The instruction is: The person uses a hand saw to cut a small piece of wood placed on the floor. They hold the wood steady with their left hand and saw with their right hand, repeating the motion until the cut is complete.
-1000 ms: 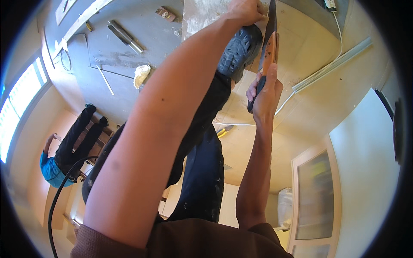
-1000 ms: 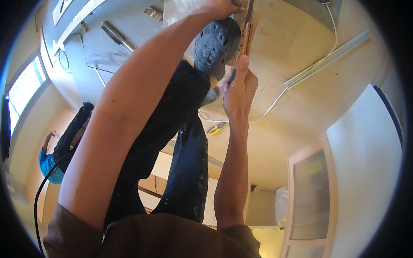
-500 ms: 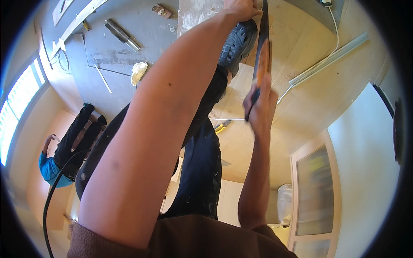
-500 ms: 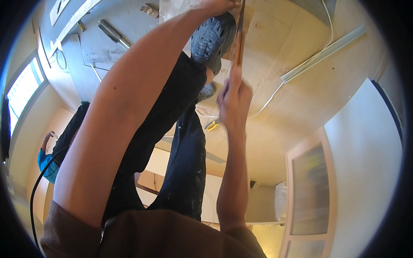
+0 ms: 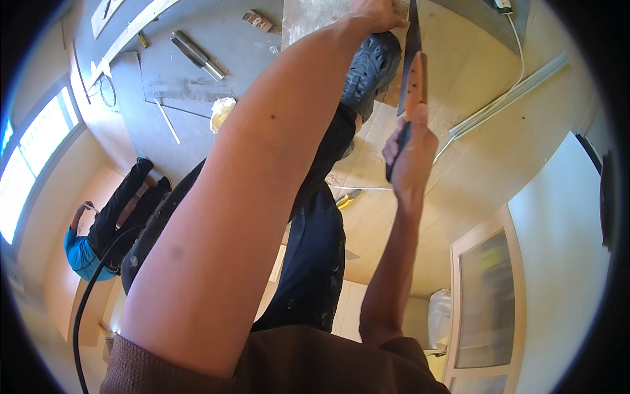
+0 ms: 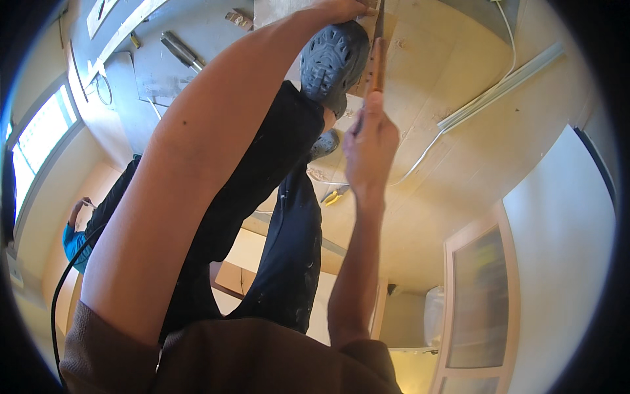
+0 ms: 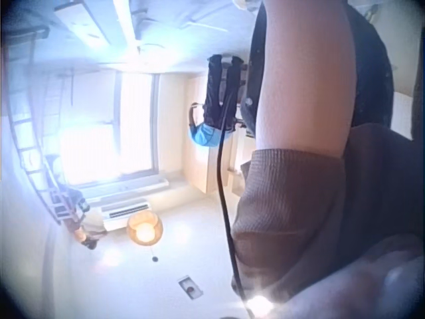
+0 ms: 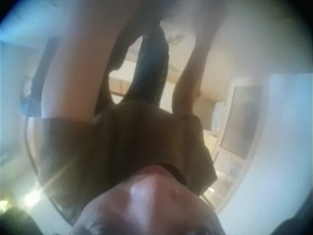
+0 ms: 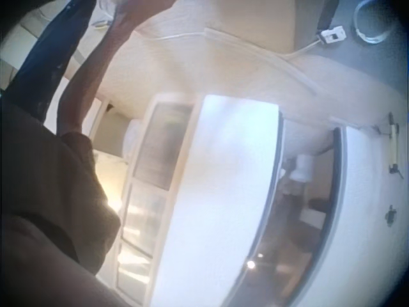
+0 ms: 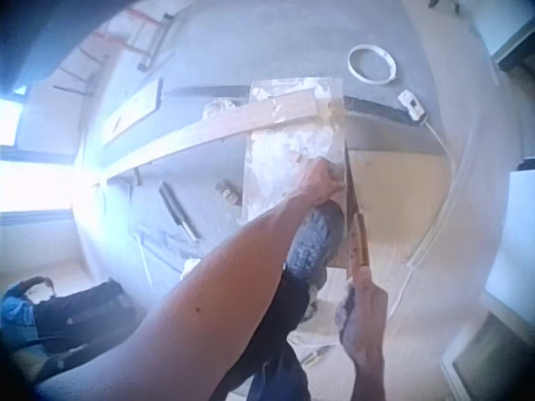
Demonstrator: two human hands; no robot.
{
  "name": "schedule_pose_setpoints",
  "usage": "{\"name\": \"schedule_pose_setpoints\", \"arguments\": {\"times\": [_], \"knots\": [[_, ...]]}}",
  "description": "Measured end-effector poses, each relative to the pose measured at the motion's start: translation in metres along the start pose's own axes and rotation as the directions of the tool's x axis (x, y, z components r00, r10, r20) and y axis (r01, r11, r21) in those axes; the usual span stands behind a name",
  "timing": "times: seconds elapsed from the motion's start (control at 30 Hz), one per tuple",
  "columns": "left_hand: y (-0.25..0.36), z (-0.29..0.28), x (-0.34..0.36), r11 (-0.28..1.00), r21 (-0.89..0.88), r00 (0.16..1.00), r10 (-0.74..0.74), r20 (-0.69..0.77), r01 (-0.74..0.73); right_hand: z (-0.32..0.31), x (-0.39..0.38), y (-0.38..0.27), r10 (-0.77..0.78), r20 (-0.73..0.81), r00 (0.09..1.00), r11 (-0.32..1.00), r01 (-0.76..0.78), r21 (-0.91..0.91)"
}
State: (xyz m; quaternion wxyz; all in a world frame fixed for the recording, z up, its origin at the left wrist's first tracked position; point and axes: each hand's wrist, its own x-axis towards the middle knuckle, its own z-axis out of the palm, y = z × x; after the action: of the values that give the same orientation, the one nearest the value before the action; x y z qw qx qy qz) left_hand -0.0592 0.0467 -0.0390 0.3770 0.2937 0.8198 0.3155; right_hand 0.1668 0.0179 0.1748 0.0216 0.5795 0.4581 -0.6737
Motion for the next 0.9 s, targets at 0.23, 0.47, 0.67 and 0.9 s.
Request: {"name": "schedule_pose_setpoints", "arguments": {"times": [0.23, 0.47, 0.67, 0.9], "knots": [[0.009, 0.000, -0.009, 0.989, 0.150, 0.998, 0.016, -0.067, -0.005, -0.008, 0.016, 0.006, 0.053, 0.076, 0.996, 0.998, -0.055, 0.020], [-0.014, 0.000, -0.001, 0.994, 0.101, 0.996, 0.058, -0.073, -0.050, -0.002, 0.017, -0.012, 0.038, 0.134, 0.990, 0.995, -0.050, 0.089], [-0.007, 0.001, -0.002, 1.000, -0.002, 1.000, -0.007, -0.010, 0.007, 0.027, 0.011, 0.004, 0.066, -0.078, 0.995, 0.997, -0.063, 0.036], [-0.010, 0.005, -0.007, 0.982, 0.184, 0.990, 0.075, -0.124, -0.051, 0.000, -0.065, -0.019, 0.223, -0.053, 0.973, 0.972, -0.218, 0.089]]}}
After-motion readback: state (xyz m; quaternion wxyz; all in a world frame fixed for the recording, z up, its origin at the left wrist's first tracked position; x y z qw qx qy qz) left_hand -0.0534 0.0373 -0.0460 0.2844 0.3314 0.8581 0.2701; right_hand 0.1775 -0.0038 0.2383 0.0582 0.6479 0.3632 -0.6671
